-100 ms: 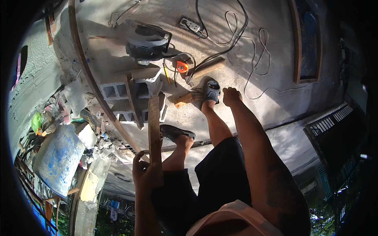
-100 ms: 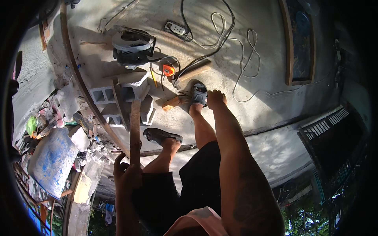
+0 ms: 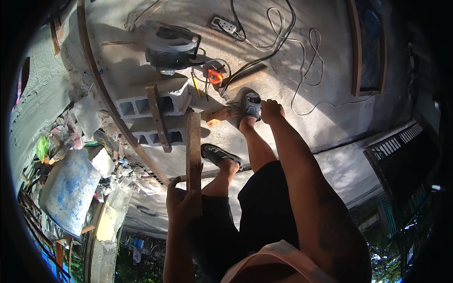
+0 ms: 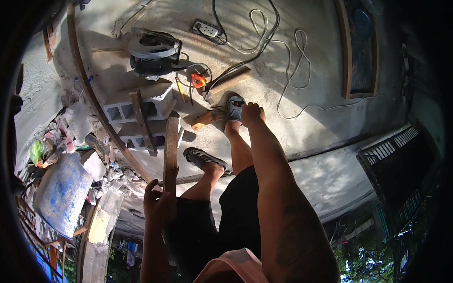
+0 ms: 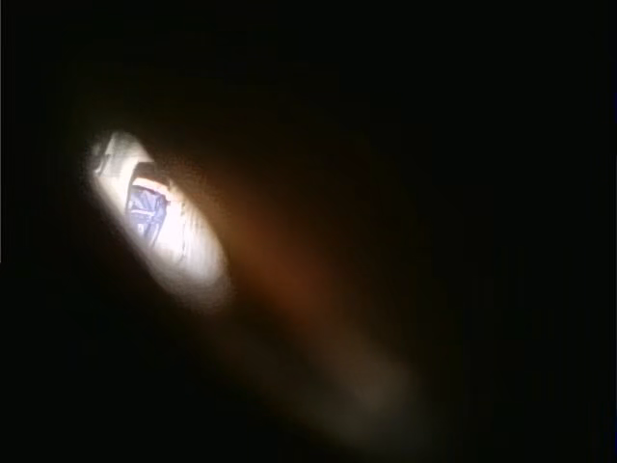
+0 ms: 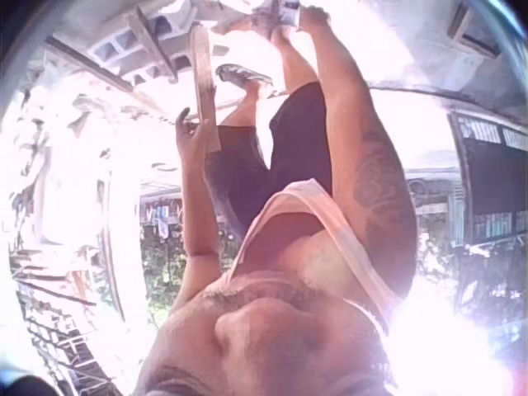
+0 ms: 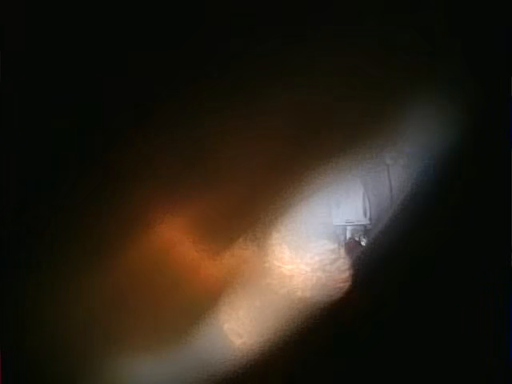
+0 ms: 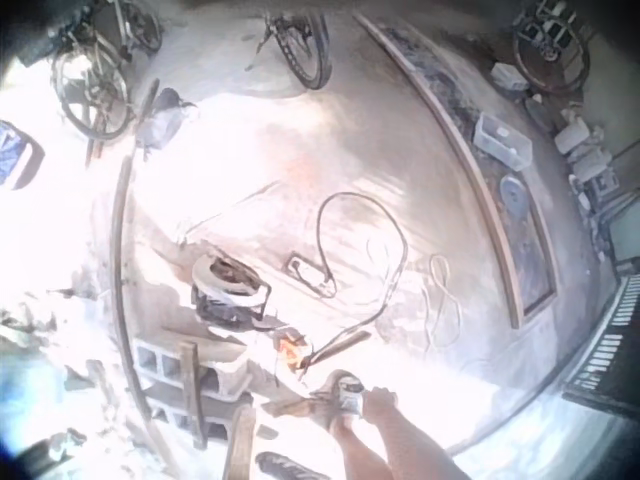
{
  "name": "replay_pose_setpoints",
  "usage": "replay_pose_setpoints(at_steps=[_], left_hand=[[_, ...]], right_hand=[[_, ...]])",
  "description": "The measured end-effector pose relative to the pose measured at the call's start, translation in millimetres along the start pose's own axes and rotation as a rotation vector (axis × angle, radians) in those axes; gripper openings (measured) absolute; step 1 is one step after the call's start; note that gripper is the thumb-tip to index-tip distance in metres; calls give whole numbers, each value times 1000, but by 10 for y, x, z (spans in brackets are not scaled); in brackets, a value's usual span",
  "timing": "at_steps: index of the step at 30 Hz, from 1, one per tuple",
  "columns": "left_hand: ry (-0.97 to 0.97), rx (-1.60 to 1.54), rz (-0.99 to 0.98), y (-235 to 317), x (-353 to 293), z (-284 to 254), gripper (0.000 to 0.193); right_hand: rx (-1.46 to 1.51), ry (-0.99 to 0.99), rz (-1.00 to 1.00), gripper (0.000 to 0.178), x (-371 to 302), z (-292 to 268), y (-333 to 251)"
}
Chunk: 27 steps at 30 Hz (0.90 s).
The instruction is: The person measures and marks a wooden plank, then uses a circular saw to cut it. Afterward, they position the cut piece onto a larger wooden frame and hammer nails to secure it. The task involves measuring, cutting, and nailing wood components.
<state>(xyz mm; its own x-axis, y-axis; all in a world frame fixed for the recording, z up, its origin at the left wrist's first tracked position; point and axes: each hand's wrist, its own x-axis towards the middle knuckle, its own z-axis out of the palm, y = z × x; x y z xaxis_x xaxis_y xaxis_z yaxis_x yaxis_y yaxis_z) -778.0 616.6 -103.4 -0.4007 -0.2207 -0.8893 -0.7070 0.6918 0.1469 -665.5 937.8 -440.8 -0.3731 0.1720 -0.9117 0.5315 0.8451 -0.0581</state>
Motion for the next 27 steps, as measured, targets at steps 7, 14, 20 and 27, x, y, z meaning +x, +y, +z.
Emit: replay_pose_setpoints(at_steps=[7,14,20,27], left_hand=[[-303,182,-149,-776,536,1043,79],[-476,-180,-281,-1453,193,1053,53],[-276,-154,-63,-1982,-276,961,45],[-180,-492,131,-2233,-369,1072,56]], right_hand=[[146,-21,11,35,-167,473,-32],[215,-97,96,31,-691,558,233],[-95,258,-94,29,-230,385,-26],[-558,802,-122,34,1604,223,-229]])
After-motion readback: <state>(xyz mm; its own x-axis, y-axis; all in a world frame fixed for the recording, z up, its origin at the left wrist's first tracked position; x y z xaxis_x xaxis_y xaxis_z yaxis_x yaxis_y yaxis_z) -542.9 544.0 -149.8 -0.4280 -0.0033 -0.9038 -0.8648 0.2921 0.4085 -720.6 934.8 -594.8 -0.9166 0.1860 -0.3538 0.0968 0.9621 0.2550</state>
